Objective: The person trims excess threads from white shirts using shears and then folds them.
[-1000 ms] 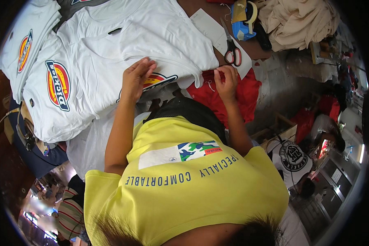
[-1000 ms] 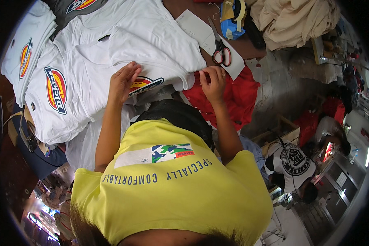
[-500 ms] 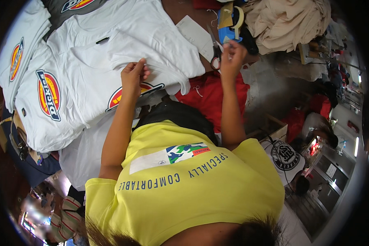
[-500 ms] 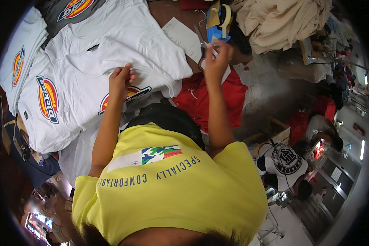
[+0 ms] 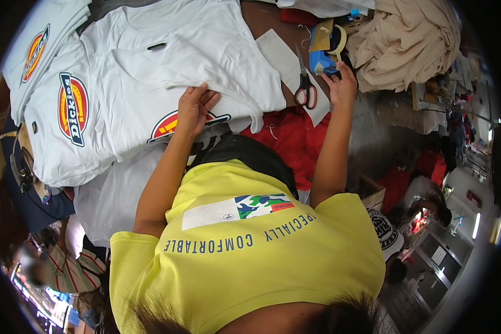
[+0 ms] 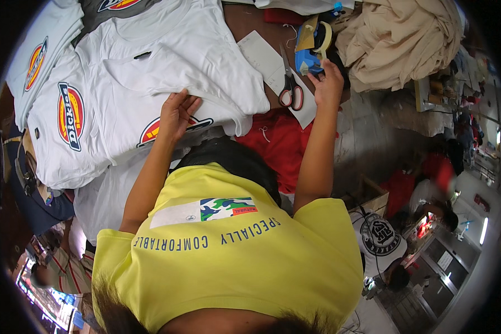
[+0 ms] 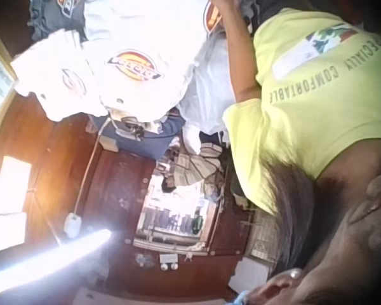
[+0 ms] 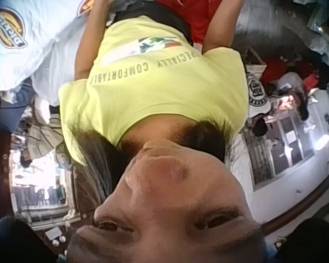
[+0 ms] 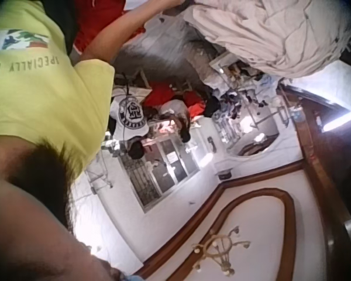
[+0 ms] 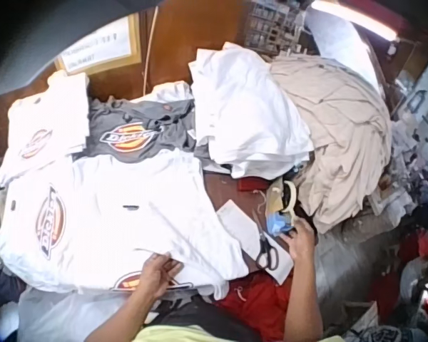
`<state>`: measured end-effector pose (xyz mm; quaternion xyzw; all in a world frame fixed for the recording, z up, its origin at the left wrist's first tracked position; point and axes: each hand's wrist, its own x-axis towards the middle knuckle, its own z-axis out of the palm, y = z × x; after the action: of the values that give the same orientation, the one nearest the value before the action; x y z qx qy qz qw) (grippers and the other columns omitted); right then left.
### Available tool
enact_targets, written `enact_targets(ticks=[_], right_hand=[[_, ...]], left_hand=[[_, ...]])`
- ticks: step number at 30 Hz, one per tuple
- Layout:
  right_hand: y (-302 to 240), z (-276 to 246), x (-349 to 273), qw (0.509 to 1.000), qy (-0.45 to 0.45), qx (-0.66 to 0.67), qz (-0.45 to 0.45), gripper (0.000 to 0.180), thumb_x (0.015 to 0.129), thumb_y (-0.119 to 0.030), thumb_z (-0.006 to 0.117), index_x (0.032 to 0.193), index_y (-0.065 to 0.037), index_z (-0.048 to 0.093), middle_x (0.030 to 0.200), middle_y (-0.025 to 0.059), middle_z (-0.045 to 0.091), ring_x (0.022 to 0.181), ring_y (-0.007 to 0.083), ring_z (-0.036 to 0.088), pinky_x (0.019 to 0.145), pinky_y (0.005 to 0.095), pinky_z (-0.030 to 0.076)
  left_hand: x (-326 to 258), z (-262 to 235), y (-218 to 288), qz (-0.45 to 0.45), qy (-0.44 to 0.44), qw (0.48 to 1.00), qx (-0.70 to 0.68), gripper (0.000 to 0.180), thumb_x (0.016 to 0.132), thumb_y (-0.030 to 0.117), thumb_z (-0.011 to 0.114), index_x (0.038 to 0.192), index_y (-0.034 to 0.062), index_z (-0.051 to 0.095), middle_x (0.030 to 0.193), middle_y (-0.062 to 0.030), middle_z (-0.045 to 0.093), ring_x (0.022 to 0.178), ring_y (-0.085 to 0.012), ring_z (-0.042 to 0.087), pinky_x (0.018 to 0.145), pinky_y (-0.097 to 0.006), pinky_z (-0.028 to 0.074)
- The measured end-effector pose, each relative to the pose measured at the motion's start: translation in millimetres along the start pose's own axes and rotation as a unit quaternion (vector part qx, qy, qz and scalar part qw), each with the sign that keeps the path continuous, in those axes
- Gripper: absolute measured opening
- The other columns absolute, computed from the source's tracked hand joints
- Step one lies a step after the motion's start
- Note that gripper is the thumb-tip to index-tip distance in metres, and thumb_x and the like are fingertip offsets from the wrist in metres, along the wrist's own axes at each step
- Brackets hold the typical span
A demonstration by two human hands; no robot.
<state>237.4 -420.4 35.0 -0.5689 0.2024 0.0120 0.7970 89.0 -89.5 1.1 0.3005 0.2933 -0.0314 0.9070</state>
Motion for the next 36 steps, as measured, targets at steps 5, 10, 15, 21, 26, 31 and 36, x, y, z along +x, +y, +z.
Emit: enact_targets(ticks=[5,10,15,21,26,31,36], right_hand=[[15,0,-8,0.998,0.030,0.026,-0.042,0.026,0.082,-0.018,0.064,0.099,-0.002,0.053,0.095,0.0067,0.054,0.093,0.0171,0.049,0.087,0.0414,0.043],[40,-2,-6,0.983,0.077,-0.103,-0.131,0.017,0.082,-0.016,0.063,0.087,0.001,0.059,0.085,0.0057,0.058,0.080,0.0144,0.054,0.080,0.0297,0.044],[43,-8,3,0.912,0.112,-0.312,-0.239,0.017,0.082,-0.013,0.063,0.079,0.003,0.060,0.082,0.0087,0.061,0.073,0.0154,0.056,0.069,0.0269,0.045],[49,-24,1,0.754,0.133,-0.549,-0.335,0.012,0.080,-0.012,0.063,0.081,0.000,0.061,0.078,0.0114,0.062,0.068,0.0173,0.059,0.062,0.0298,0.046],[58,-22,-29,0.832,0.050,-0.441,-0.331,0.012,0.082,-0.013,0.062,0.083,-0.001,0.062,0.075,0.0081,0.062,0.063,0.0148,0.057,0.060,0.0288,0.046],[69,47,-70,0.898,-0.183,-0.361,-0.170,0.014,0.082,-0.010,0.061,0.093,-0.003,0.062,0.072,0.0030,0.060,0.064,0.0097,0.055,0.060,0.0234,0.044],[66,126,-106,0.843,-0.383,-0.360,-0.116,0.044,0.081,-0.005,0.061,0.123,-0.008,0.049,0.068,0.0030,0.057,0.064,0.0093,0.053,0.063,0.0230,0.044]], left_hand=[[-4,2,0,0.007,0.006,1.000,-0.004,0.010,0.086,0.010,0.056,0.086,0.0041,0.049,0.082,-0.0050,0.057,0.078,-0.0164,0.060,0.084,-0.034,0.051],[-6,2,1,0.005,0.005,1.000,-0.009,0.011,0.086,0.009,0.055,0.091,0.0014,0.050,0.083,-0.0057,0.057,0.079,-0.0162,0.060,0.084,-0.033,0.050],[-6,2,0,0.008,0.011,0.999,0.051,0.011,0.087,0.010,0.055,0.092,0.0010,0.050,0.086,-0.0068,0.058,0.083,-0.0167,0.059,0.088,-0.033,0.049],[-2,2,0,-0.005,0.007,0.997,0.074,0.015,0.088,0.013,0.056,0.093,0.0001,0.050,0.089,-0.0070,0.058,0.084,-0.0161,0.058,0.087,-0.032,0.048],[-2,8,5,-0.024,0.028,0.999,0.039,0.018,0.089,0.017,0.055,0.095,0.0009,0.051,0.092,-0.0078,0.058,0.084,-0.0168,0.058,0.087,-0.032,0.048],[0,0,3,-0.015,-0.001,1.000,0.008,0.018,0.090,0.019,0.054,0.095,0.0012,0.052,0.094,-0.0084,0.058,0.088,-0.0181,0.059,0.086,-0.032,0.048],[-6,-2,6,0.005,-0.028,1.000,0.004,0.017,0.090,0.018,0.053,0.095,0.0019,0.052,0.096,-0.0082,0.059,0.091,-0.0180,0.059,0.086,-0.032,0.048]])
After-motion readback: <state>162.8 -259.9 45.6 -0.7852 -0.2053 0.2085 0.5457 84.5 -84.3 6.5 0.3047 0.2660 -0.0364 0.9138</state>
